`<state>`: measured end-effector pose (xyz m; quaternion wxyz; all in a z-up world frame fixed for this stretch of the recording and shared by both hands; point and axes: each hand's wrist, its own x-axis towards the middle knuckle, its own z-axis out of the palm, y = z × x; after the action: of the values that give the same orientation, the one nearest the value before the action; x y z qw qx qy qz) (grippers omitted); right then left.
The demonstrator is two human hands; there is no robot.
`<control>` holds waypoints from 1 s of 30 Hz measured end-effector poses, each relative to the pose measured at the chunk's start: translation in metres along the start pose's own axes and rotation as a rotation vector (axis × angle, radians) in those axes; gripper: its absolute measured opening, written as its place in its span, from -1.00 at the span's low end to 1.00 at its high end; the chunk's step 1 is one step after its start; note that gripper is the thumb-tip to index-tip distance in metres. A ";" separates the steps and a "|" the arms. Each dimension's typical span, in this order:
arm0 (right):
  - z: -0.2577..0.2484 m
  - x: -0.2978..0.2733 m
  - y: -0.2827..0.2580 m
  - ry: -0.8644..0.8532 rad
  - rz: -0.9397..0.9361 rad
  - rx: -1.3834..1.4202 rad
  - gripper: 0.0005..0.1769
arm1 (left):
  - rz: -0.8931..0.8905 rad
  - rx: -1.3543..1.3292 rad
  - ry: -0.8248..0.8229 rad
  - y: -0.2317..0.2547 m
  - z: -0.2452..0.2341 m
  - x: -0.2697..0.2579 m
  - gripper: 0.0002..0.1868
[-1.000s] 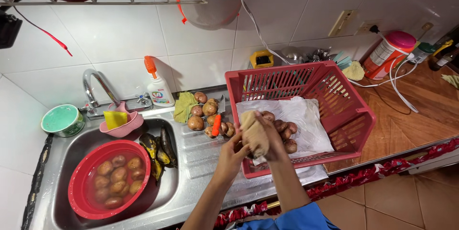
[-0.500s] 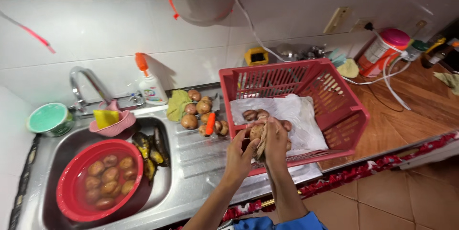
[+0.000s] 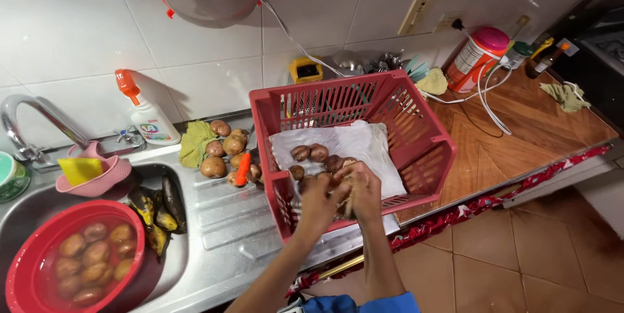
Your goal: The person rubs potatoes with a cloth and places them into a red crate, then washes a potato in a red bowl of water.
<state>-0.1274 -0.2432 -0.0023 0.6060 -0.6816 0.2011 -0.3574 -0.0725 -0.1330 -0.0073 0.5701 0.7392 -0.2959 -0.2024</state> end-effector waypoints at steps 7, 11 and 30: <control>-0.017 -0.001 -0.024 -0.209 0.037 -0.099 -0.53 | -0.279 -0.730 -0.076 -0.012 0.040 0.005 -0.74; -0.028 0.007 0.008 -0.170 -0.127 -0.379 -0.54 | -0.402 -0.717 0.025 -0.100 0.087 0.027 -0.59; -0.024 0.046 -0.016 -0.121 0.687 0.395 -0.60 | 0.033 -0.128 0.142 -0.007 0.007 0.029 -0.50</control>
<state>-0.1170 -0.2894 0.0246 0.8204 -0.4649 0.3085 -0.1248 -0.0544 -0.1561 -0.0149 0.6389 0.7088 -0.2533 -0.1589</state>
